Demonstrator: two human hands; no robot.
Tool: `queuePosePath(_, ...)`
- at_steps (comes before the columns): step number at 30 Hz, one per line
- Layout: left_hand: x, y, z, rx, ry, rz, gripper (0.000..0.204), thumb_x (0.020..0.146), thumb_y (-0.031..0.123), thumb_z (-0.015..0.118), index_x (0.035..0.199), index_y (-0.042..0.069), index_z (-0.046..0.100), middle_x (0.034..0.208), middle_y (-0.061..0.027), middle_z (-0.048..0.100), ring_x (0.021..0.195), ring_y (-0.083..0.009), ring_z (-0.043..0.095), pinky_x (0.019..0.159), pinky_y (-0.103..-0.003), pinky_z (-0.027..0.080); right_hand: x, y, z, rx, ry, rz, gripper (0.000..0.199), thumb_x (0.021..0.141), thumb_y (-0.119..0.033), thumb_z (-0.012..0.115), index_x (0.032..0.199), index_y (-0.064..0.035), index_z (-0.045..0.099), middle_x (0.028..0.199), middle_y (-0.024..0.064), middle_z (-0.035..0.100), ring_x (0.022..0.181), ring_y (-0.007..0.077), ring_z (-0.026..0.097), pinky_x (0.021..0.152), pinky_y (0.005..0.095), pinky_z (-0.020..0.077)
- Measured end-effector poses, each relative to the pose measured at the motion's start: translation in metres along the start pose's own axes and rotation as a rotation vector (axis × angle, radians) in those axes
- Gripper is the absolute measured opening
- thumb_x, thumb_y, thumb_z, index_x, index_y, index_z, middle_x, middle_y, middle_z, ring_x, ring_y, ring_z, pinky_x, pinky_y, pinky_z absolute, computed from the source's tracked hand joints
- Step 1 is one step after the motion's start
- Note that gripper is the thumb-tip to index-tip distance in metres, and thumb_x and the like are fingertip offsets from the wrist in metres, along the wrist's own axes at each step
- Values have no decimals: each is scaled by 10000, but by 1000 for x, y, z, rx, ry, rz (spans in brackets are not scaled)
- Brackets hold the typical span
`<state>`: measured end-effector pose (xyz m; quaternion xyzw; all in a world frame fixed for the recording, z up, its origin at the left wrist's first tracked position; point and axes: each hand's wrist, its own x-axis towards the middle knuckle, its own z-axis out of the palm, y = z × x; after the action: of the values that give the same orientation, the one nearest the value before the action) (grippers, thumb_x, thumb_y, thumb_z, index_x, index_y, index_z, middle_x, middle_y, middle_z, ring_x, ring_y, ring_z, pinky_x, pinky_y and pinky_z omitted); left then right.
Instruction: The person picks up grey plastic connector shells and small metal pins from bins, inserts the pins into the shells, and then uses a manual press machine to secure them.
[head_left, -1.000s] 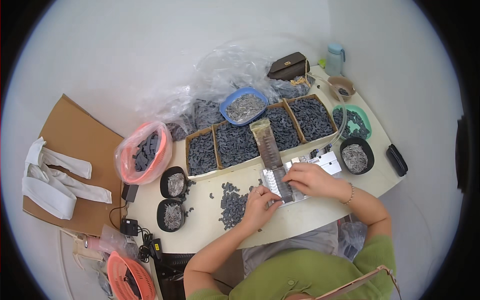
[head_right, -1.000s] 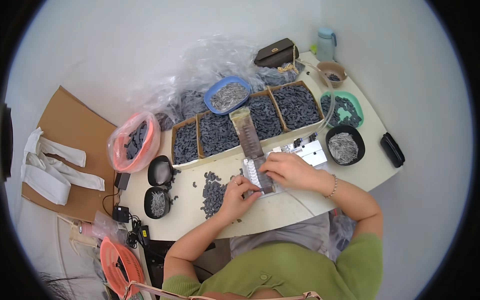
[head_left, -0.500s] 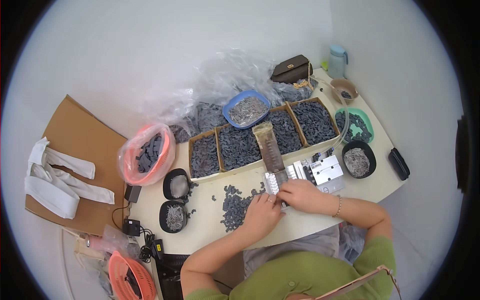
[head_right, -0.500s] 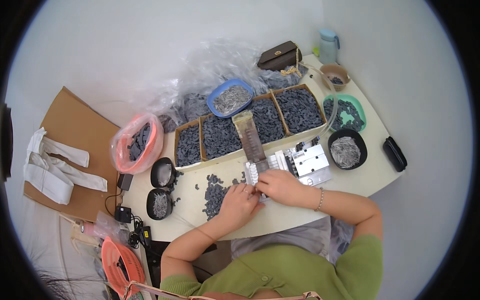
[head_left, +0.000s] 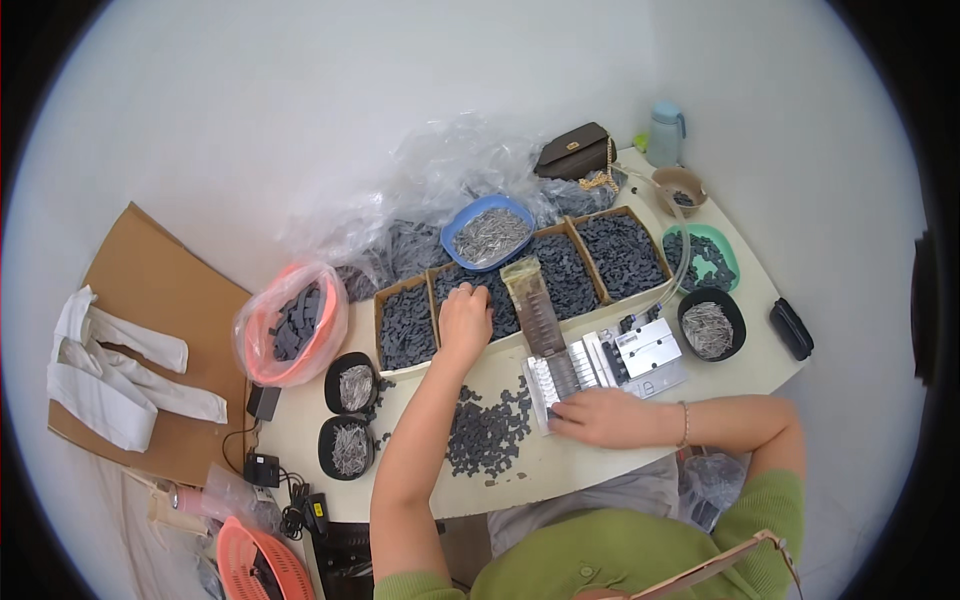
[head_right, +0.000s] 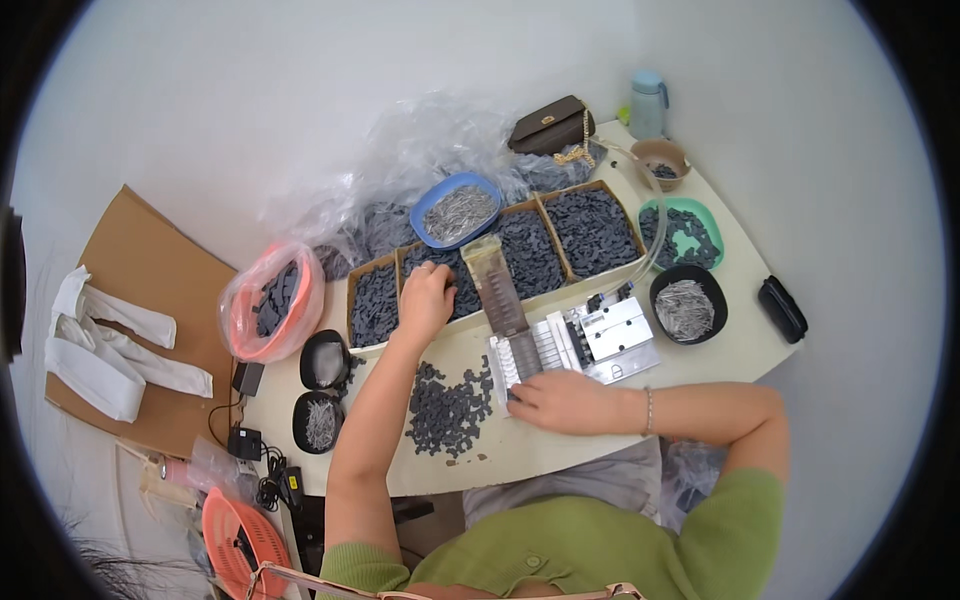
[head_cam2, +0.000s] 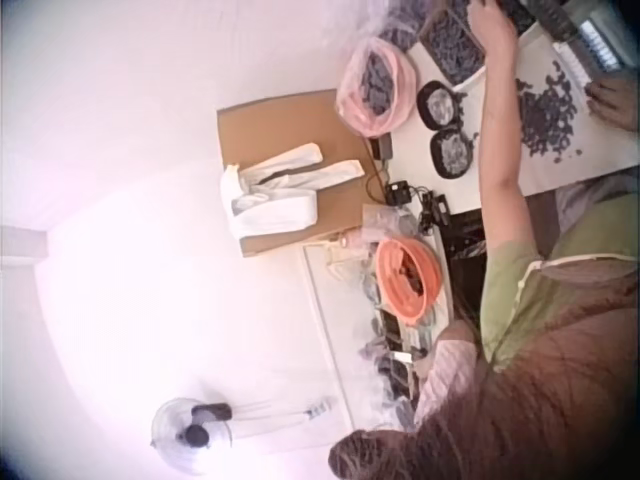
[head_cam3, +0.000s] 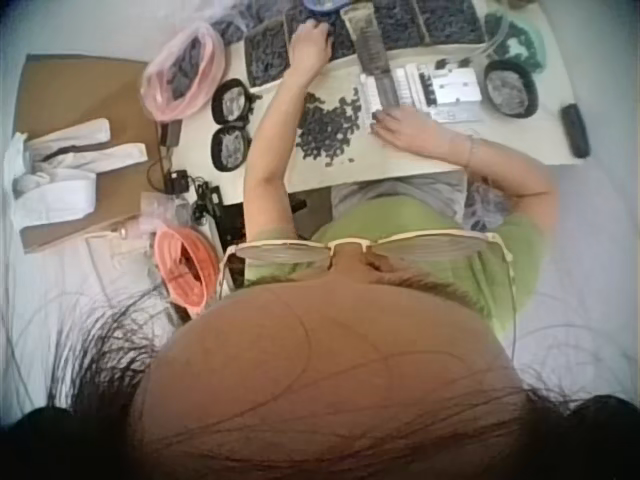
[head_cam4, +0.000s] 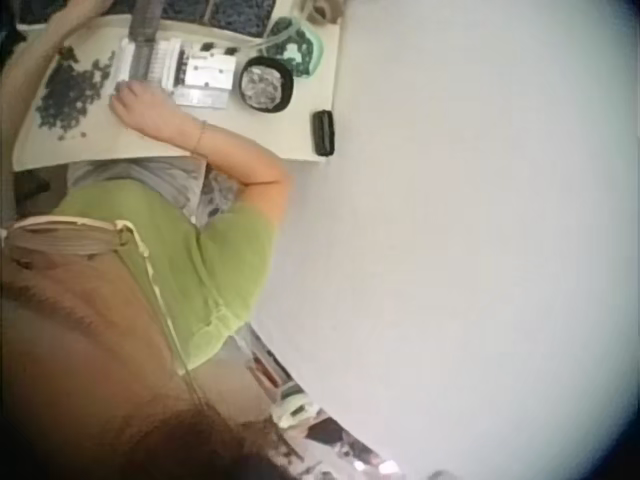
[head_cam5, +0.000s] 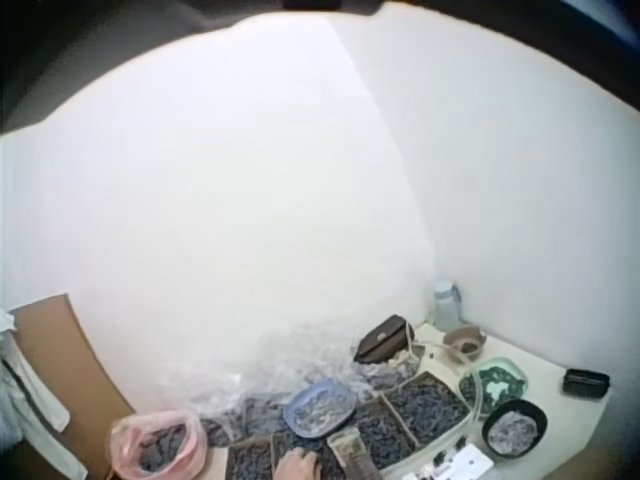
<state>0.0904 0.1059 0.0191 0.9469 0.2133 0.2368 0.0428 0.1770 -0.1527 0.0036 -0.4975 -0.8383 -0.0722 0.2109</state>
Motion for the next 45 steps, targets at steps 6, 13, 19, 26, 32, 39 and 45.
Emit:
queuePosePath(6,1,-11,0,-101,44,5,99,739,7,661,789,29,578,838,-146,576,837,-345,571,750,-424,465,16,83,-28,26,107,340,246,750,-67,575,980,-76,663,859,90,656,848,274,616,734,403,511)
queuePosePath(13,-27,9,-5,-719,22,-151,130,800,-9,631,918,23,675,828,-94,621,704,-170,619,651,-281,495,52,156,-9,-408,29,460,117,735,-75,605,802,-129,684,802,18,667,860,204,589,797,331,411)
queuePosePath(19,-86,75,-23,-596,-246,6,133,753,0,676,885,14,681,827,-97,674,740,-182,658,647,-284,530,62,157,-2,-455,-95,465,88,726,-91,617,783,-134,668,794,13,663,875,195,588,789,342,420)
queuePosePath(26,-136,84,-14,-102,-43,491,284,738,42,608,1015,-17,630,1103,-147,637,941,-285,645,778,-375,541,44,112,-25,-19,216,465,126,727,-50,622,843,-79,663,817,71,615,833,267,598,742,391,481)
queuePosePath(32,-138,82,-38,-58,-86,570,341,745,19,605,1085,-1,621,1151,-153,627,1119,-318,578,892,-408,483,22,39,1,97,83,228,157,736,-102,642,878,-35,643,853,87,608,790,258,620,668,347,515)
queuePosePath(39,-135,23,-40,-215,26,-4,233,755,-19,598,980,14,650,929,-130,625,906,-327,584,792,-408,464,13,2,4,-254,127,-53,268,699,-107,583,924,36,605,895,102,606,811,195,612,674,303,504)
queuePosePath(45,-128,-18,-43,-115,25,-151,170,759,-16,636,924,14,664,900,-156,622,863,-346,584,767,-403,476,24,-1,-4,-217,-89,24,189,719,-124,581,867,-11,616,939,119,625,815,203,607,677,317,488)
